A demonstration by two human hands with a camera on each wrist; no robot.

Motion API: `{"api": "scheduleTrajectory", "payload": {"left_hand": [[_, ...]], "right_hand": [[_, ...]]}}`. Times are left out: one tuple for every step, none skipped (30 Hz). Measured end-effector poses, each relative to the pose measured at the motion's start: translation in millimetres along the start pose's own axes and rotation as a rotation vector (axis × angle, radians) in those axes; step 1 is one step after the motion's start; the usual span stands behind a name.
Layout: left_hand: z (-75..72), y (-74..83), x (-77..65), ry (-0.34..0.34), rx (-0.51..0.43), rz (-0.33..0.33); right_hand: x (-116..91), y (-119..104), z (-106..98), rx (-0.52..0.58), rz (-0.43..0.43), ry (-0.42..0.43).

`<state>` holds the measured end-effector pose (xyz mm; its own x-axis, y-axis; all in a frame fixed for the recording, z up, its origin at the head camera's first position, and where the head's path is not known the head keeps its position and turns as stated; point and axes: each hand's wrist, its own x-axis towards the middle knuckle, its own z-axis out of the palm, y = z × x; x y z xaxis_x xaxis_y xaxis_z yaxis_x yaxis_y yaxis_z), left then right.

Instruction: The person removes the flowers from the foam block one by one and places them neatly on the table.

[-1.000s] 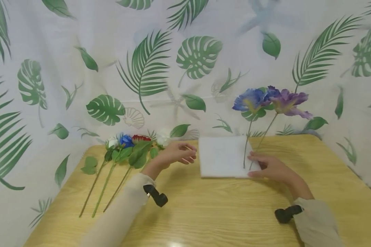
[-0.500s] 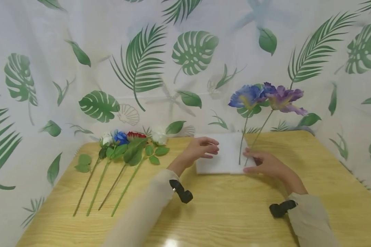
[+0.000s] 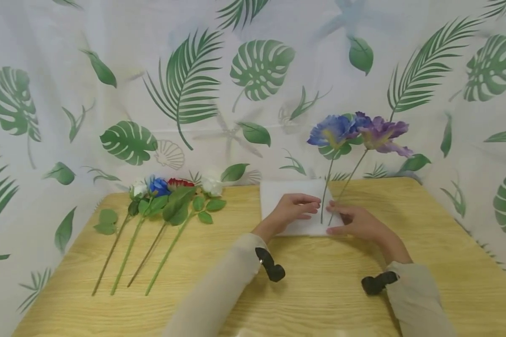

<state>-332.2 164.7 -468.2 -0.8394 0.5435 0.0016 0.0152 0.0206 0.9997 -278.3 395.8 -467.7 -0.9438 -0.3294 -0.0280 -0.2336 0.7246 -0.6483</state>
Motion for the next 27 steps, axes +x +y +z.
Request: {"api": "scheduleTrajectory", "payload": {"left_hand": [[1.9,-0.7,1.0,0.003,-0.001,0.003],[3.6,-1.4,1.8,0.004,-0.005,0.007],[5.0,-2.1,2.6,0.003,-0.004,0.013],[6.1,-2.7,3.1,0.000,-0.005,0.019],[7.0,-3.1,3.5,-0.004,-0.008,0.025],[7.5,-3.4,3.7,-0.012,-0.013,0.030],[7.9,-3.2,3.7,-0.019,-0.017,0.036],[8.2,-3.1,3.9,-0.028,-0.018,0.041],[8.4,-2.8,4.1,-0.036,-0.020,0.044],[8.5,-2.6,4.5,-0.043,-0.024,0.046],[8.6,-2.4,4.9,-0.049,-0.027,0.048],[8.7,-2.2,5.4,-0.054,-0.034,0.049],[8.7,-2.2,5.7,-0.055,-0.040,0.049],[8.9,-2.3,6.3,-0.056,-0.044,0.050],[9.0,-2.5,6.7,-0.057,-0.052,0.051],[9.2,-2.7,7.2,-0.057,-0.060,0.051],[9.5,-2.8,7.7,-0.055,-0.067,0.051],[10.0,-2.8,8.1,-0.055,-0.069,0.052],[10.5,-2.7,8.5,-0.053,-0.069,0.053],[11.0,-2.6,8.9,-0.051,-0.068,0.052],[11.7,-2.4,9.1,-0.047,-0.068,0.052],[12.5,-2.2,9.6,-0.044,-0.068,0.052],[13.2,-2.0,9.9,-0.042,-0.066,0.053],[13.8,-1.9,10.2,-0.042,-0.061,0.057],[14.4,-1.9,10.7,-0.041,-0.062,0.060],[14.8,-1.9,11.0,-0.041,-0.061,0.064],[15.0,-1.6,11.2,-0.040,-0.057,0.068]], "right_hand": [[-0.2,0.0,0.2,0.003,0.002,-0.002],[-0.5,-0.1,0.4,0.008,0.005,-0.003],[-0.8,-0.3,0.5,0.014,0.007,-0.003],[-1.3,-0.7,0.7,0.018,0.007,-0.003],[-1.7,-1.1,0.9,0.027,0.007,-0.003],[-2.1,-1.8,1.1,0.026,0.006,-0.001],[-2.5,-2.4,1.1,0.025,0.005,0.001],[-2.8,-2.9,1.1,0.021,0.006,0.004],[-3.0,-3.3,1.2,0.019,0.004,0.007],[-3.1,-3.7,1.3,0.015,0.004,0.010],[-3.2,-3.9,1.2,0.012,0.004,0.012],[-3.1,-4.1,1.2,0.010,0.002,0.013],[-3.1,-4.2,1.5,0.007,0.001,0.016],[-3.1,-4.3,1.6,0.004,0.000,0.016],[-3.0,-4.2,1.8,0.005,-0.003,0.015],[-3.1,-4.1,1.9,0.007,-0.005,0.014],[-3.2,-3.9,1.9,0.010,-0.008,0.013],[-3.2,-3.8,2.0,0.014,-0.012,0.012],[-3.4,-3.8,1.9,0.015,-0.013,0.012],[-3.5,-3.8,1.8,0.019,-0.014,0.010],[-3.7,-4.1,1.7,0.017,-0.014,0.012],[-3.9,-4.4,1.7,0.016,-0.013,0.013],[-4.1,-5.0,1.6,0.013,-0.010,0.013],[-4.3,-5.6,1.5,0.009,-0.013,0.014],[-4.5,-6.4,1.4,0.007,-0.012,0.015],[-4.7,-7.3,1.3,0.006,-0.006,0.015],[-4.7,-7.4,1.3,0.008,-0.006,0.015]]}}
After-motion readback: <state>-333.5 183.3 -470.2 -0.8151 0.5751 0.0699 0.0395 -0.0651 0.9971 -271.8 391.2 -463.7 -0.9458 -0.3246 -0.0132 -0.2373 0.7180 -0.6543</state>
